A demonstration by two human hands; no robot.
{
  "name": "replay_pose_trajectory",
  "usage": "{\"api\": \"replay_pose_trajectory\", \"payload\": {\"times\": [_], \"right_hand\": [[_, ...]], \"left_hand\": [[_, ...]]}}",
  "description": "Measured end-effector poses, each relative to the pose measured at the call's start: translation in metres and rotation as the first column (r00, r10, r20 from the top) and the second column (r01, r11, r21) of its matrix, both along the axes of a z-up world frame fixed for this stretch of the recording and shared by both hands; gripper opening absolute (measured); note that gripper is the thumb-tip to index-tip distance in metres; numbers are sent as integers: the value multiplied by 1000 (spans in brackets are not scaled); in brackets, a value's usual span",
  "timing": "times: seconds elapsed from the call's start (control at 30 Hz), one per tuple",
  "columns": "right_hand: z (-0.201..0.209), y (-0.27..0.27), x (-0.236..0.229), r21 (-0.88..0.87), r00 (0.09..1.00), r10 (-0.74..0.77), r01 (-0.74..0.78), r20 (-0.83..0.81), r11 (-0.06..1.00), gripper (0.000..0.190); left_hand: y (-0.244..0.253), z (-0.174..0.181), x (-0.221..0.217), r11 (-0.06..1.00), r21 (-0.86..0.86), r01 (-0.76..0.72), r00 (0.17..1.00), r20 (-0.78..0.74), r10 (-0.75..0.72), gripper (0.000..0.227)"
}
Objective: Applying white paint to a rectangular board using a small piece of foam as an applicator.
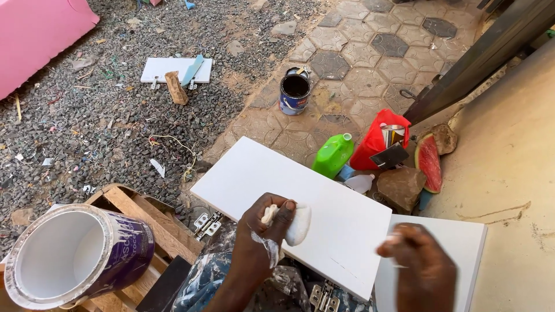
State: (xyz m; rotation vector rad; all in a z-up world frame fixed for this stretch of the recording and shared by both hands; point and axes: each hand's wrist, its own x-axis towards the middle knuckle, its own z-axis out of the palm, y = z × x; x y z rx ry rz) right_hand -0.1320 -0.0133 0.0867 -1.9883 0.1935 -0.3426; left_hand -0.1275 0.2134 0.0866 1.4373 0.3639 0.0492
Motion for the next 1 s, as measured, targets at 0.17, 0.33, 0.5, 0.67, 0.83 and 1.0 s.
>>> {"api": "replay_pose_trajectory", "payload": {"times": [0.17, 0.33, 0.5, 0.67, 0.83, 1.0], "right_hand": [[1, -27, -7, 116, 939, -257, 288, -228, 950, 29], [5, -21, -7, 203, 979, -152, 177, -133, 963, 60], [2, 50, 10, 250, 976, 171, -134, -134, 959, 55], [18, 181, 9, 171, 685, 707, -686, -176, 707, 52], [3, 283, -8, 95, 102, 900, -983, -424, 156, 51], [-31, 326, -23, 11, -12, 906, -1000, -423, -8, 47]], "left_hand": [[-3, -14, -3, 988, 128, 88, 995, -47, -82, 18], [-1, -22, -4, 990, -100, 97, 994, -33, -101, 16], [80, 36, -5, 948, 263, -179, 978, -60, 201, 19], [215, 59, -58, 460, 821, -340, 814, 12, 581, 25], [320, -12, -100, 540, 833, 124, 527, -516, 675, 26], [314, -36, -79, 710, 702, -49, 560, -570, 602, 34]]}}
